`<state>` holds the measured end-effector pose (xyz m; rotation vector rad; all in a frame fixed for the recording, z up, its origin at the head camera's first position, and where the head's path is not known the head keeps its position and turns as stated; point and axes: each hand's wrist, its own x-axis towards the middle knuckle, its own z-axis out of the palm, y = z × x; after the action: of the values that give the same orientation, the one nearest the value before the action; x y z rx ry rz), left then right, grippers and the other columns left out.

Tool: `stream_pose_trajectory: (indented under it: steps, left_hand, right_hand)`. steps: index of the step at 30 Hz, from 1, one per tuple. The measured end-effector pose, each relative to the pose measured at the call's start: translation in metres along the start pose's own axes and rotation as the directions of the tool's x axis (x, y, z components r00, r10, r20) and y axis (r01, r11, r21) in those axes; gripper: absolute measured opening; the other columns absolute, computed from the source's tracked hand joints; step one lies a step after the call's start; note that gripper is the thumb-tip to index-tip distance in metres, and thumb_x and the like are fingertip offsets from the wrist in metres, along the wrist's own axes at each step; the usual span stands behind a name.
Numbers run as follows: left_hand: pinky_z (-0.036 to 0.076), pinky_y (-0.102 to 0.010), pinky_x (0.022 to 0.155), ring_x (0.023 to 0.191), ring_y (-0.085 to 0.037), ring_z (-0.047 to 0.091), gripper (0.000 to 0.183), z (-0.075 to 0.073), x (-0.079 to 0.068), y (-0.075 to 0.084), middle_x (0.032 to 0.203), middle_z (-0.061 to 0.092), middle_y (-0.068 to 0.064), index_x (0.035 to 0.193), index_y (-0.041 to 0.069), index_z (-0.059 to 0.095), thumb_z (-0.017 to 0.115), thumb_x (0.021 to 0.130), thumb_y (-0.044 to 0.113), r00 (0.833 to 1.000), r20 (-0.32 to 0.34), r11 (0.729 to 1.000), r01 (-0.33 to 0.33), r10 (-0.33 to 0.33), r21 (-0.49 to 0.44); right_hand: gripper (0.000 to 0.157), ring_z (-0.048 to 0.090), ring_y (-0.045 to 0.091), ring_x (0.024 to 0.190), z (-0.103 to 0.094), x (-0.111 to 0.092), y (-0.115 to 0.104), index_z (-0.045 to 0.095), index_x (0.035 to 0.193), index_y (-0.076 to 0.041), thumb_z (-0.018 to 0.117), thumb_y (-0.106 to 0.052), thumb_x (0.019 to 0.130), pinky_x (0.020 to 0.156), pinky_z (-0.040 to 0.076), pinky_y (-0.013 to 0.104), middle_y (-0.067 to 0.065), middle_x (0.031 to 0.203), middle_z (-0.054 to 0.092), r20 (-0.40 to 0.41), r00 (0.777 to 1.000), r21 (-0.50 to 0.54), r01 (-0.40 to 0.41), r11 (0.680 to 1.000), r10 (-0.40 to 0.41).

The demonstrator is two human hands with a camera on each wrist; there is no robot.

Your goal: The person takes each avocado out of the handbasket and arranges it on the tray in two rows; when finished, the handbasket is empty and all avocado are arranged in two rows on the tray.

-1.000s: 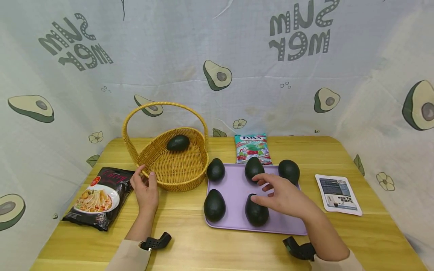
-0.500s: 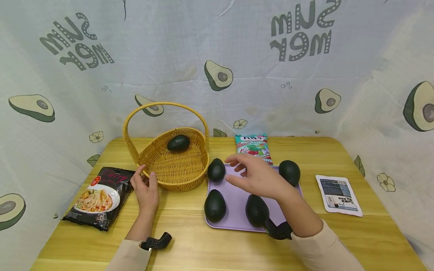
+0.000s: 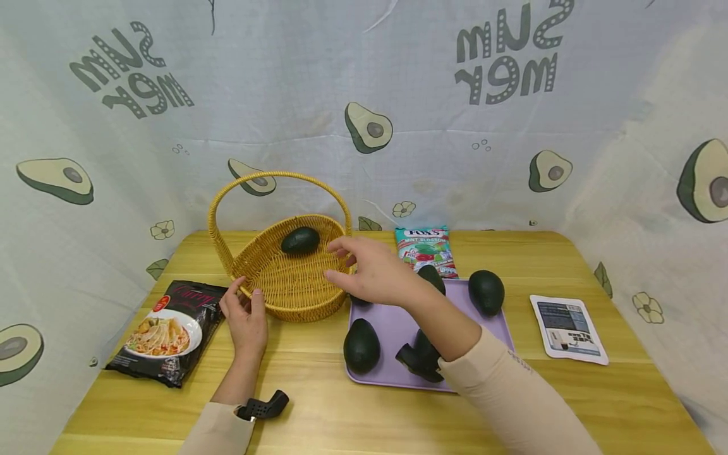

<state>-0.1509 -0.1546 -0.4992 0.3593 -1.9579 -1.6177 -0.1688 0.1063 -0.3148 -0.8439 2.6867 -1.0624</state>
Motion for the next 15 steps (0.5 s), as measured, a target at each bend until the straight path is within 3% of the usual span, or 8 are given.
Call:
stream_pose_trajectory:
  steps: [7,15]
  left_hand:
    - [0.042,-0.040,0.095,0.112,-0.023,0.047,0.043,0.001,0.002,-0.001,0.142,0.033,-0.016,0.143,0.010,0.048,0.056,0.102,0.018,1.000,-0.013,1.000,-0.019,0.019,0.009]
    - [0.043,-0.046,0.098,0.113,-0.025,0.047,0.043,0.000,0.002,-0.003,0.143,0.032,-0.017,0.143,0.010,0.047,0.057,0.102,0.019,1.000,-0.006,1.000,-0.025,0.025,0.003]
  right_hand:
    - [0.046,0.064,0.024,0.118,0.013,0.034,-0.012,0.061,0.136,-0.016,0.070,-0.035,0.095,0.096,0.055,0.044,0.004,0.132,0.065,0.000,1.000,-0.070,0.026,0.997,-0.026]
    - [0.047,0.059,0.027,0.127,0.033,0.073,-0.012,0.059,0.138,-0.014,0.066,-0.038,0.097,0.104,0.049,0.048,0.010,0.135,0.063,-0.060,0.998,-0.137,-0.036,0.990,0.028]
